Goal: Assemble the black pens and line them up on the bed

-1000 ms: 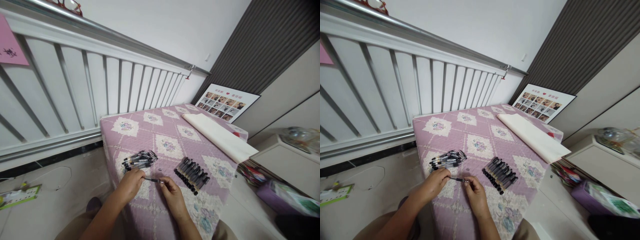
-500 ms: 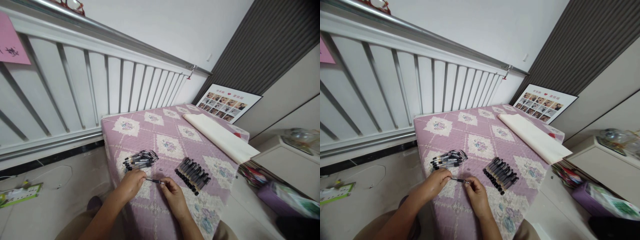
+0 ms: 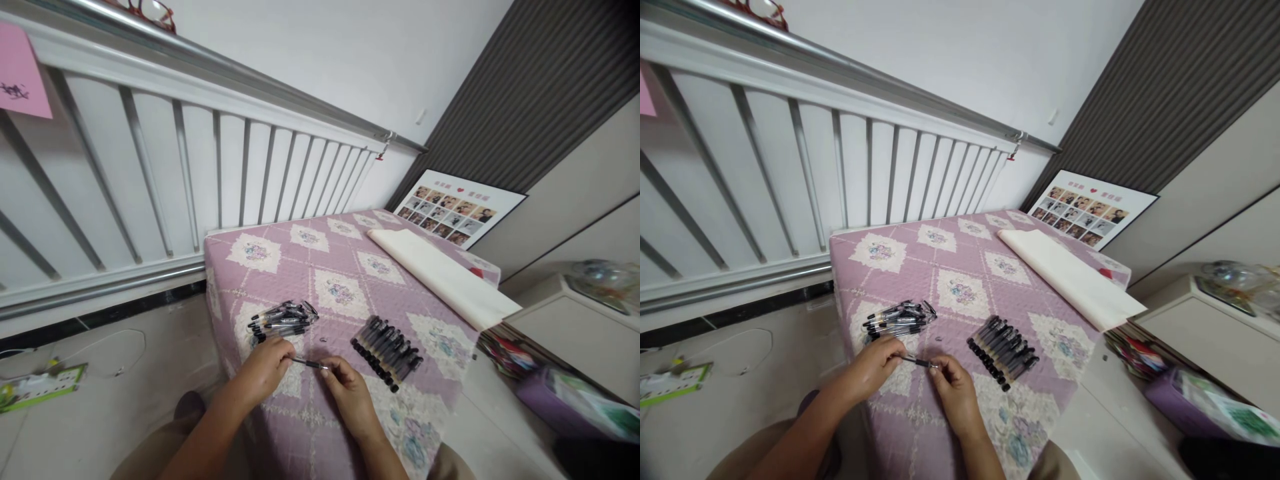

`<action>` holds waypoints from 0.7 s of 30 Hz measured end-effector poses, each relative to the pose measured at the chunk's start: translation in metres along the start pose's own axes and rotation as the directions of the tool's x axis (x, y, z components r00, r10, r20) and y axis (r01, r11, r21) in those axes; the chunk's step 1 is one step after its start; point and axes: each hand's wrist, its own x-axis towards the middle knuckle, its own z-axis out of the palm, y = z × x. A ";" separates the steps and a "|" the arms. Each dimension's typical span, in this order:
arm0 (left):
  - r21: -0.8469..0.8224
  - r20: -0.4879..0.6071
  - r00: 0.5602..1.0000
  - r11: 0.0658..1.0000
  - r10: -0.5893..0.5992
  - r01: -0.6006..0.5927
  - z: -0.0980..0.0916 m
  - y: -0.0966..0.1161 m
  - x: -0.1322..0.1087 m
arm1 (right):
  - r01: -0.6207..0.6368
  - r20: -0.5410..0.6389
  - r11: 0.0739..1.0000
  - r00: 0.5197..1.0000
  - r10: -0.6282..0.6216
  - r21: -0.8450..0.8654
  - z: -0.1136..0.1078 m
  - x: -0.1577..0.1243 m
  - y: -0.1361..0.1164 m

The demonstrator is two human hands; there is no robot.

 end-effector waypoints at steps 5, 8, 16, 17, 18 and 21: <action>-0.015 -0.014 1.000 1.000 -0.004 0.004 0.002 0.002 0.000 | 0.019 -0.046 0.999 0.999 -0.020 -0.028 0.000 -0.001 0.002; -0.019 -0.015 1.000 1.000 -0.011 0.011 0.002 0.004 0.000 | 0.043 -0.066 0.995 0.997 -0.049 -0.092 0.001 -0.001 0.000; -0.049 -0.025 1.000 0.999 -0.017 0.016 -0.001 0.004 0.000 | 0.068 -0.099 0.979 0.991 -0.088 -0.192 0.005 -0.002 0.002; -0.046 -0.025 1.000 0.999 -0.018 0.017 -0.001 0.004 0.000 | 0.069 -0.108 0.983 0.990 -0.089 -0.172 0.006 -0.002 0.003; -0.041 -0.025 0.999 0.999 -0.020 0.019 -0.001 0.004 0.000 | 0.072 -0.112 0.986 0.990 -0.089 -0.151 0.006 -0.003 0.003; -0.034 -0.022 1.000 0.999 -0.021 0.021 -0.001 0.003 0.000 | 0.090 -0.074 0.985 0.992 -0.102 -0.146 0.006 -0.003 -0.001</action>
